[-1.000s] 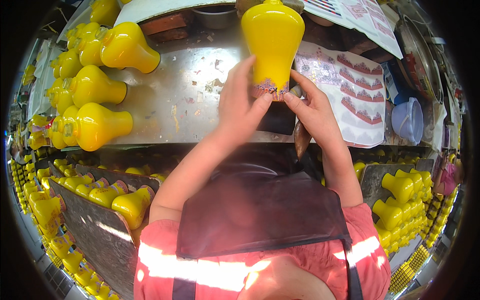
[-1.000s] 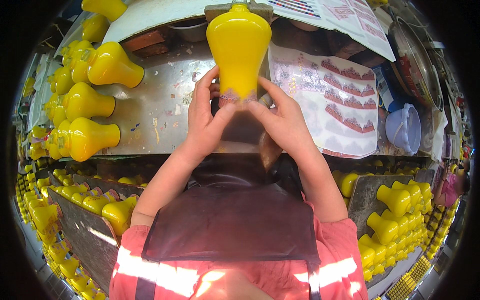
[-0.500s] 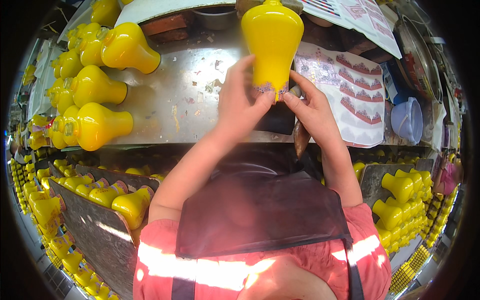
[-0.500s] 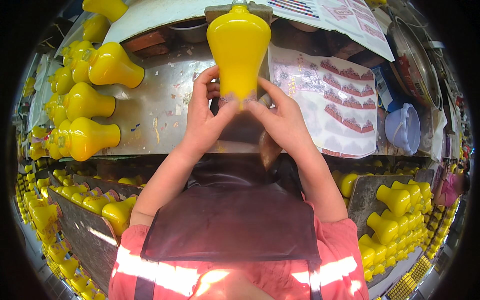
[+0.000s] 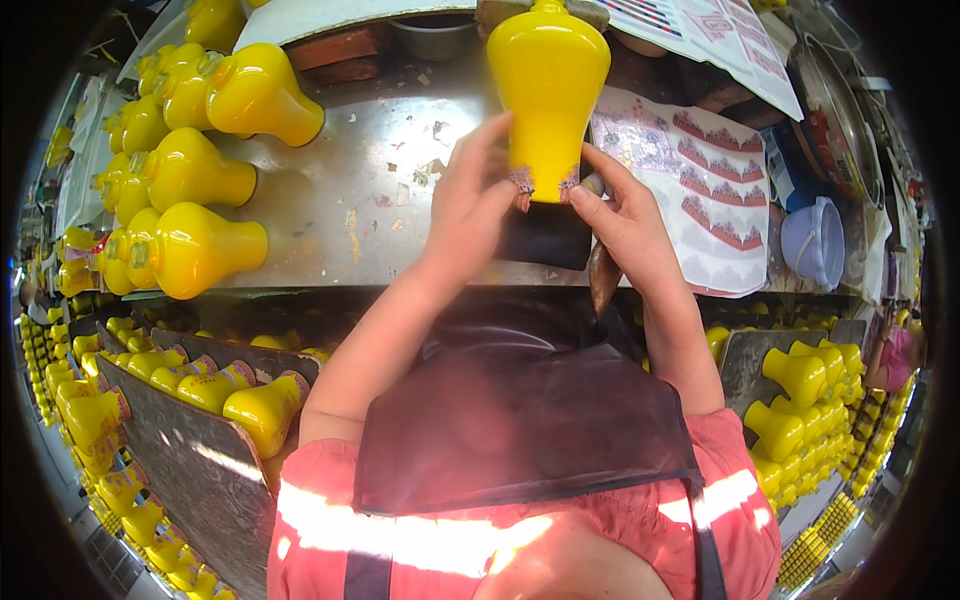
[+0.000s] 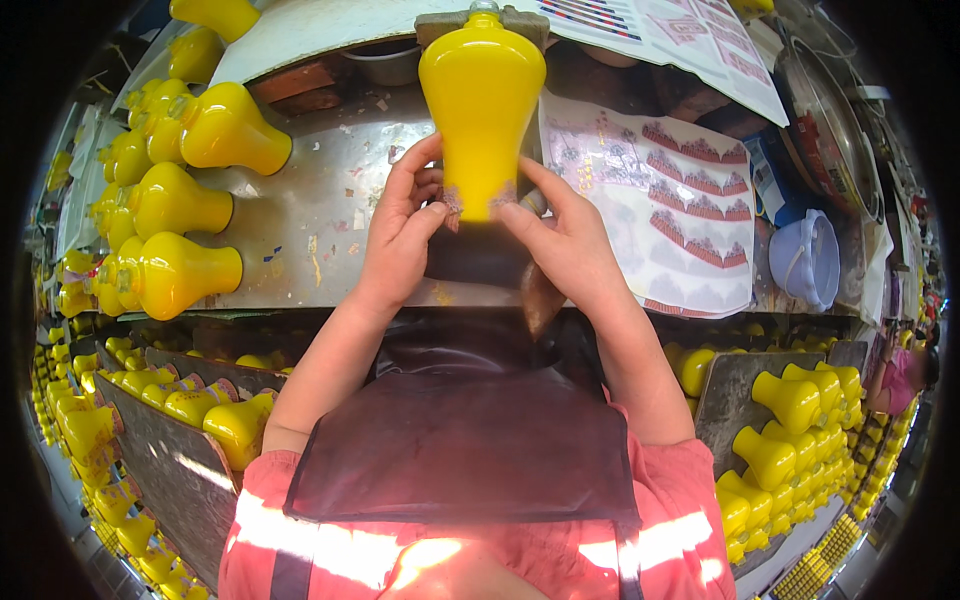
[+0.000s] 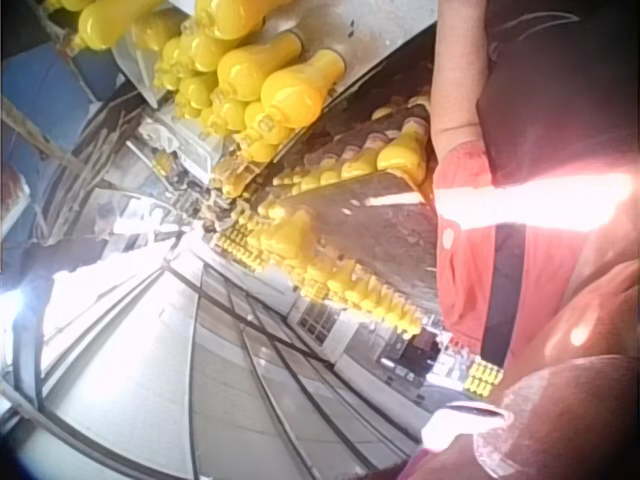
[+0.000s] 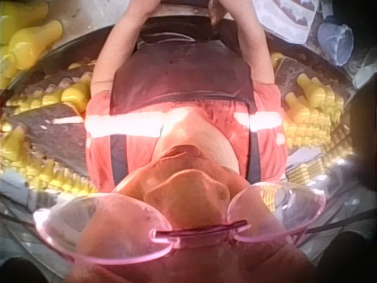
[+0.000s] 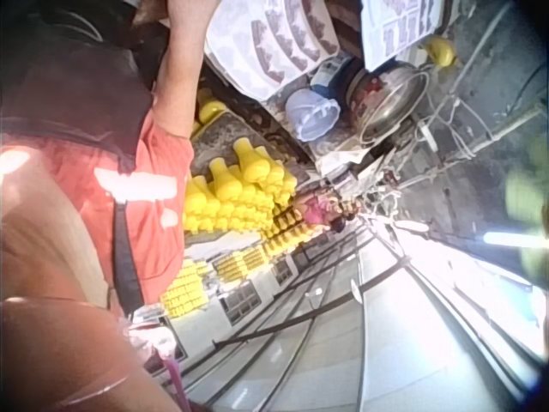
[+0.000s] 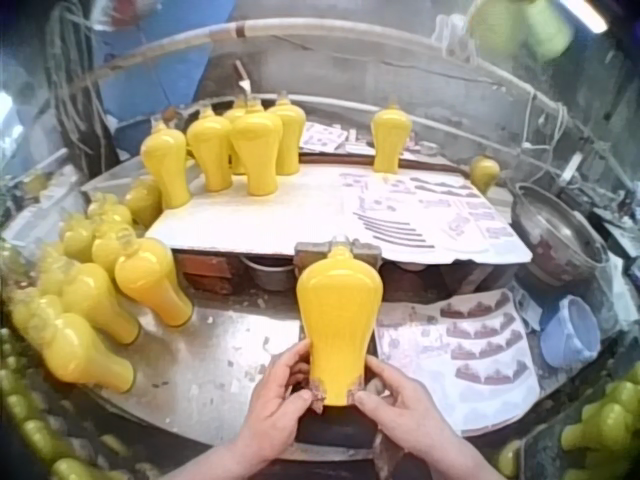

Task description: The person applies decorative stickers to yellow ceramic vases one at a time. They peel stickers from a sheet, place them on the vase body, and smooth them with a cloth. The vases are handled individually and set aside after decoration.

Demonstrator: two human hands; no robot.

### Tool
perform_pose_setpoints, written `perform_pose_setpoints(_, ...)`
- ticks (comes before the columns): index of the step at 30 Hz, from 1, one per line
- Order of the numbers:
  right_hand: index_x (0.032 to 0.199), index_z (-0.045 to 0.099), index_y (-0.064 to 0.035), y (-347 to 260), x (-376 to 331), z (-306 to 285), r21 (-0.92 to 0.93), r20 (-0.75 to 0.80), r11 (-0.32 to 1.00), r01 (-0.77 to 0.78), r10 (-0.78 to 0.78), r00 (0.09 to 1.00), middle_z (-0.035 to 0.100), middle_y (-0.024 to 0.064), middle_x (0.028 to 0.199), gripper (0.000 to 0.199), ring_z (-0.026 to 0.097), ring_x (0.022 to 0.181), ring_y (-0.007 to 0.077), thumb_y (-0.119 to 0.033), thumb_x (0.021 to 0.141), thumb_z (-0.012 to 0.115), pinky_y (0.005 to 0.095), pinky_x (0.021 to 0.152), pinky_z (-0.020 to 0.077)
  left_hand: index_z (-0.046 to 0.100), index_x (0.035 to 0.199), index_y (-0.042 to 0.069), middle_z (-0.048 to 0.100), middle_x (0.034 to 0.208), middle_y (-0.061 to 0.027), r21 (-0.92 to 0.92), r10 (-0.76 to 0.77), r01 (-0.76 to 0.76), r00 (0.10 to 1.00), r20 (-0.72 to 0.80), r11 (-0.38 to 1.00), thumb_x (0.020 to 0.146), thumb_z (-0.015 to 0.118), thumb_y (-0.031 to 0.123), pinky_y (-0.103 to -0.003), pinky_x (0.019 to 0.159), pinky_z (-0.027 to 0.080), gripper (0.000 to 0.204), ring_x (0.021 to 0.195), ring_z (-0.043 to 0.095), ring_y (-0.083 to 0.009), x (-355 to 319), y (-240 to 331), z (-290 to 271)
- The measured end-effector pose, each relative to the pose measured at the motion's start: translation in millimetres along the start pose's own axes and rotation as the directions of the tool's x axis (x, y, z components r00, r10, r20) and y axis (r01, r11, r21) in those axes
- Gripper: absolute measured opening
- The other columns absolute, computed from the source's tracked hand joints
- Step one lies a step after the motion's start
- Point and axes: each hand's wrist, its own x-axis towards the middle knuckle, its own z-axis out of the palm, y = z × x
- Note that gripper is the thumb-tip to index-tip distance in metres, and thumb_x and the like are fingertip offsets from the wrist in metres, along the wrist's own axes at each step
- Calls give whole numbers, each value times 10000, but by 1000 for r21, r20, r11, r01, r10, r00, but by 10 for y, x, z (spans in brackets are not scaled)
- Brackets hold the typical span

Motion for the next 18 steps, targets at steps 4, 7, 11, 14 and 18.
perform_pose_setpoints(4,1514,488,40,-12,-8,-1,12,-15,1000,6,-6,1000,641,4,1093,600,514,797,20,-176,991,688,187,731,450,399,1569,20,528,1432,-111,-24,10,-9,1000,21,1000,922,457,-30,-299,865,520,651,1111,556,-179,-1,-12,-40)
perform_pose_setpoints(7,1504,512,23,-38,-28,16,-30,-21,999,-15,15,1000,653,3,1040,634,514,781,12,-168,943,736,190,714,454,383,1581,17,521,1441,-116,-49,4,-2,999,39,999,930,457,-14,-302,888,517,656,1122,555,-179,-8,7,-52)
perform_pose_setpoints(11,1489,539,-3,-62,-65,112,-389,-116,915,110,-167,979,702,50,972,702,581,772,53,-166,862,810,236,715,494,357,1596,20,494,1466,-117,-83,18,-15,999,39,996,960,484,42,-304,912,511,649,1136,545,-173,-14,46,-49)
perform_pose_setpoints(14,1480,549,-15,-24,-79,198,-483,-154,840,249,-361,920,738,130,1010,725,675,821,144,-173,833,836,296,767,534,346,1605,29,474,1479,-118,-46,32,-29,998,57,999,1009,508,128,-303,911,509,625,1144,534,-169,21,85,-53)
perform_pose_setpoints(18,1449,579,-15,98,-82,219,-603,-165,785,142,-297,940,729,193,1191,581,725,980,306,-152,915,762,357,878,548,338,1616,49,452,1492,-120,-63,13,-11,1000,29,998,1052,513,213,-301,874,518,613,1140,527,-165,54,145,-22)
